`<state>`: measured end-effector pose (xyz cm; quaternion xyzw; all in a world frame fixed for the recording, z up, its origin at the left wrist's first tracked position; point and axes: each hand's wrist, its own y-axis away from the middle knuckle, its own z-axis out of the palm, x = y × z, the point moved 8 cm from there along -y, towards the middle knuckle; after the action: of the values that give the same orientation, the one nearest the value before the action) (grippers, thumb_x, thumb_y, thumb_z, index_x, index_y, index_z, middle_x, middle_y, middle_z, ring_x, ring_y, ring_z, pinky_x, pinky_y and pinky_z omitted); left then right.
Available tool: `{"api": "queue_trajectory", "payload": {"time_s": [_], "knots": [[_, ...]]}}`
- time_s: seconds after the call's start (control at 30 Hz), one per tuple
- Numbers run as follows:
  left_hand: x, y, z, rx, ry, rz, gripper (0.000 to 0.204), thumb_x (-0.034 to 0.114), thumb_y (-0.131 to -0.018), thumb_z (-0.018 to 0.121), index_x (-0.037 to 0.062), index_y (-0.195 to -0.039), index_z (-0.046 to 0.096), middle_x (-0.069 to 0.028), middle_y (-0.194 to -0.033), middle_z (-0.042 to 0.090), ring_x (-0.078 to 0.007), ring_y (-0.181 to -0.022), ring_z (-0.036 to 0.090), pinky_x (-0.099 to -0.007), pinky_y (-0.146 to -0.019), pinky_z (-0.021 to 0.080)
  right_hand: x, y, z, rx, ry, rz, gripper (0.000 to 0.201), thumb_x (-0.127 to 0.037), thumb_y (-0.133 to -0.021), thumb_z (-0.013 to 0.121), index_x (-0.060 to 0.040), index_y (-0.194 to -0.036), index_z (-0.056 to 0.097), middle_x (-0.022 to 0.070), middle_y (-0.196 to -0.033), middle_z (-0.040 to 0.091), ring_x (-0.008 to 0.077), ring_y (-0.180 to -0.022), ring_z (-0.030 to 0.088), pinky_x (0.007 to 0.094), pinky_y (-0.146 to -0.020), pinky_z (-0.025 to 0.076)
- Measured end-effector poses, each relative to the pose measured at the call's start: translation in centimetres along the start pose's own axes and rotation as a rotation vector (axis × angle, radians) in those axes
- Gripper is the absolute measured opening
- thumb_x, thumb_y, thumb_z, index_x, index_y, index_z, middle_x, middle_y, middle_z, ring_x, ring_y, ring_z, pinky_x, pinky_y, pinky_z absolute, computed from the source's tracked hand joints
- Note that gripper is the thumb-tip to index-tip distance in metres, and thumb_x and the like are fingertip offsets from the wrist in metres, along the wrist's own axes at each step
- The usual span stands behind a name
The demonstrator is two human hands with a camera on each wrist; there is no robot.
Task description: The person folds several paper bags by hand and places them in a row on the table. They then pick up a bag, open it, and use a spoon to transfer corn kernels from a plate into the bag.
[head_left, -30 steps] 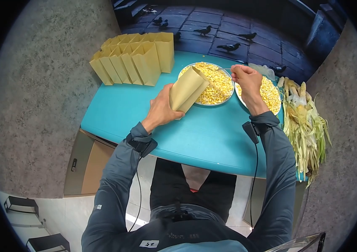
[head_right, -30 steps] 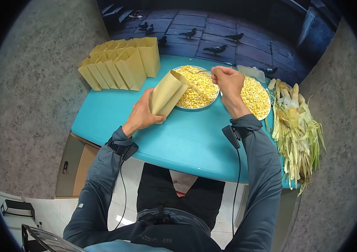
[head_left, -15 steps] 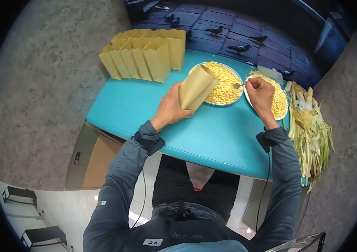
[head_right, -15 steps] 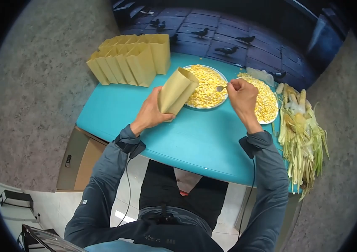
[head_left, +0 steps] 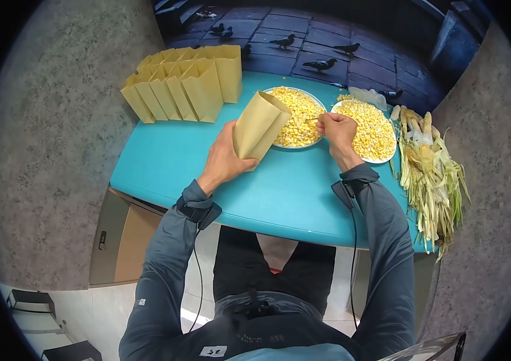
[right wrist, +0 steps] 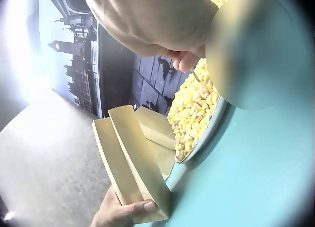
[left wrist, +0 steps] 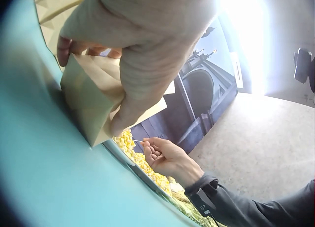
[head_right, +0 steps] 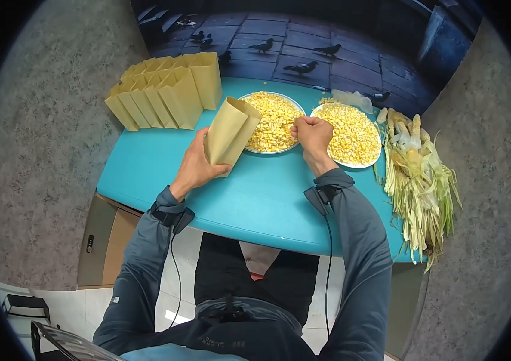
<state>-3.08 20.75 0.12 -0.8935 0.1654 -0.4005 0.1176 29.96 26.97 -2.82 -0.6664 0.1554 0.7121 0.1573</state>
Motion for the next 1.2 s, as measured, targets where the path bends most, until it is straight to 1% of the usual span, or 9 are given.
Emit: {"api": "queue_trajectory", "payload": {"time_s": [0.13,0.3,0.53,0.83,0.97,1.03,1.1,1.13,1.2], "knots": [[-0.1,-0.2,0.0,0.001,-0.009,0.0,0.102,0.022,-0.067,0.098,0.0051,-0.152,0.044,-0.0219,-0.138,0.064,-0.0415,-0.126,0.066,-0.0505,-0.106,0.055,-0.4,0.1,-0.4,0.027,0.004,-0.034,0.016,-0.002,-0.094,0.076,0.0108,-0.102,0.076,0.0133,-0.084,0.078,0.0171,-0.069,0.077,0.028,-0.065,0.064],[0.0,-0.4,0.3,-0.031,-0.017,-0.029,0.102,0.022,-0.067,0.098,0.0046,-0.151,0.044,-0.0217,-0.139,0.064,-0.0409,-0.127,0.065,-0.0508,-0.106,0.055,0.2,0.4,0.0,-0.02,-0.039,-0.022,0.017,-0.001,-0.094,0.076,0.0108,-0.105,0.076,0.0122,-0.087,0.078,0.016,-0.073,0.076,0.027,-0.067,0.064],[0.0,-0.5,0.4,-0.038,-0.024,-0.026,0.104,0.022,-0.067,0.098,0.0045,-0.153,0.044,-0.0221,-0.14,0.064,-0.041,-0.129,0.065,-0.0502,-0.107,0.055,-1.0,-0.1,-0.8,-0.01,-0.132,-0.039,0.015,0.0,-0.093,0.077,0.01,-0.104,0.077,0.0115,-0.088,0.077,0.0152,-0.074,0.074,0.0265,-0.067,0.064],[0.1,-0.8,0.6,-0.046,-0.018,-0.029,0.104,0.021,-0.066,0.098,0.0054,-0.154,0.044,-0.0216,-0.14,0.064,-0.0408,-0.129,0.064,-0.0508,-0.108,0.054,-5.0,0.0,-0.4,-0.03,-0.136,-0.08,0.013,-0.001,-0.092,0.078,0.008,-0.101,0.078,0.0101,-0.088,0.077,0.0147,-0.074,0.074,0.0268,-0.07,0.064],[0.0,-0.7,0.7,-0.048,-0.017,-0.027,0.104,0.021,-0.066,0.099,0.0053,-0.154,0.045,-0.0213,-0.14,0.064,-0.0408,-0.129,0.064,-0.0512,-0.108,0.054,-8.0,1.5,1.0,-0.099,-0.128,-0.144,0.014,-0.003,-0.093,0.078,0.0072,-0.103,0.079,0.0095,-0.087,0.077,0.0141,-0.075,0.074,0.0265,-0.07,0.063],[0.0,-0.8,0.7,-0.047,-0.018,-0.018,0.104,0.021,-0.066,0.099,0.0053,-0.154,0.045,-0.0212,-0.14,0.064,-0.0408,-0.129,0.064,-0.0512,-0.108,0.054,-8.4,2.4,2.0,-0.121,-0.109,-0.169,0.014,-0.004,-0.094,0.079,0.0064,-0.103,0.079,0.0089,-0.087,0.078,0.0139,-0.075,0.074,0.0266,-0.07,0.063],[-0.2,-0.7,0.8,-0.053,-0.022,-0.033,0.104,0.021,-0.066,0.099,0.0051,-0.154,0.045,-0.021,-0.141,0.064,-0.0407,-0.129,0.064,-0.0511,-0.108,0.054,-10.0,4.6,4.1,-0.326,0.057,-0.441,0.014,-0.006,-0.096,0.079,0.004,-0.106,0.08,0.0067,-0.088,0.078,0.0134,-0.076,0.074,0.0273,-0.07,0.061],[-0.1,-0.7,0.8,-0.052,-0.021,-0.031,0.104,0.021,-0.066,0.099,0.0051,-0.154,0.045,-0.021,-0.141,0.064,-0.0407,-0.129,0.064,-0.0511,-0.108,0.054,-10.1,5.1,4.1,-0.325,0.057,-0.443,0.014,-0.006,-0.096,0.079,0.004,-0.106,0.08,0.0067,-0.088,0.078,0.0134,-0.076,0.074,0.0273,-0.07,0.061],[-0.2,-0.7,0.7,-0.048,-0.018,-0.041,0.104,0.021,-0.066,0.098,0.0051,-0.154,0.045,-0.0212,-0.14,0.064,-0.0408,-0.129,0.064,-0.0508,-0.109,0.054,-12.5,7.6,4.3,-0.321,0.258,-0.824,0.014,-0.007,-0.097,0.08,0.0025,-0.107,0.081,0.0088,-0.091,0.08,0.014,-0.08,0.076,0.0275,-0.07,0.06]]}}
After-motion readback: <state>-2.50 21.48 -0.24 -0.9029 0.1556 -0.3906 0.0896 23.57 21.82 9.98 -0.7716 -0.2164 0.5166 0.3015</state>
